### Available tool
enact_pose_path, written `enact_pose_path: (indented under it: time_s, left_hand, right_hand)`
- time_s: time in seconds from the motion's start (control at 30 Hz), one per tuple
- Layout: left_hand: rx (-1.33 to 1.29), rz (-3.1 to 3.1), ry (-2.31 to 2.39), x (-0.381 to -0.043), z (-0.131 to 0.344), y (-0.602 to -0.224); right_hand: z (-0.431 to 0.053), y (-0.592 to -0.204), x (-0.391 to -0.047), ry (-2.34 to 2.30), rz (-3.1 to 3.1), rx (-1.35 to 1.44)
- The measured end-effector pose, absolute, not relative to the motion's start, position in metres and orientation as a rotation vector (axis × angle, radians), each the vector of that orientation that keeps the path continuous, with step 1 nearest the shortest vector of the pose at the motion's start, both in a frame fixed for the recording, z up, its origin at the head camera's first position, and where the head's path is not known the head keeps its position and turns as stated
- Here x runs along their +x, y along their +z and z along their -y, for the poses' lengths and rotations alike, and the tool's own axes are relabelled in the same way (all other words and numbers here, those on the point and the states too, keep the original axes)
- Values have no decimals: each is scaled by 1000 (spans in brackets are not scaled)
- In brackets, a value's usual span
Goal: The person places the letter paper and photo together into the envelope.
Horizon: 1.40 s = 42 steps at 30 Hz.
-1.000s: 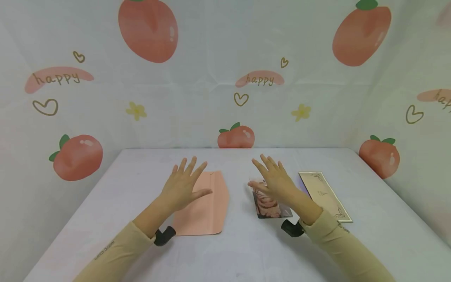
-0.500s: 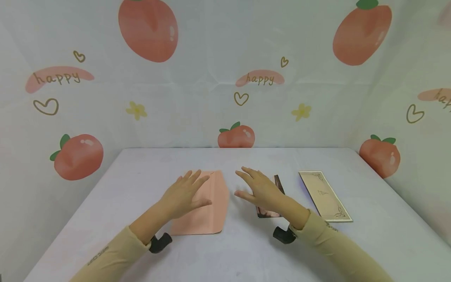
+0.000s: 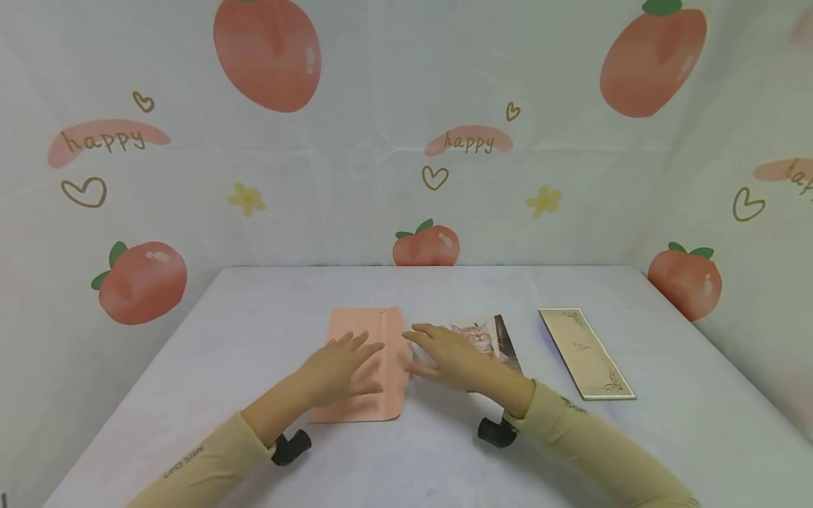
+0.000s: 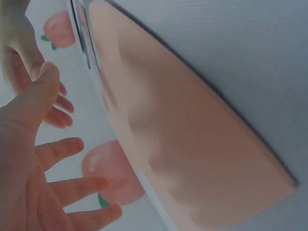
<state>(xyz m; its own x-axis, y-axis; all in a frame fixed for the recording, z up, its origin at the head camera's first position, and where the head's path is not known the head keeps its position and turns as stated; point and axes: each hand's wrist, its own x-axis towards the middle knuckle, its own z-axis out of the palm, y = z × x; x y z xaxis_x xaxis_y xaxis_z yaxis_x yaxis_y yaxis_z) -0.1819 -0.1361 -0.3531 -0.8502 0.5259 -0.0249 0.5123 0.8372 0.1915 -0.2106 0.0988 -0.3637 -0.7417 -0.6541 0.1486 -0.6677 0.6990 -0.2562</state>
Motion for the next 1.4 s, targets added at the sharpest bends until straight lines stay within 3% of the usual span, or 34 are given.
enact_pose_path:
  time_s: [0.8,1.4]
  left_hand:
    - [750,-2805,293,-177,135,-368]
    - [673,-2779,337,-174,135,-368]
  right_hand:
    - [-80,-381,-212,346,2882,1323]
    - [-75,-379,-206,220,3030,1257]
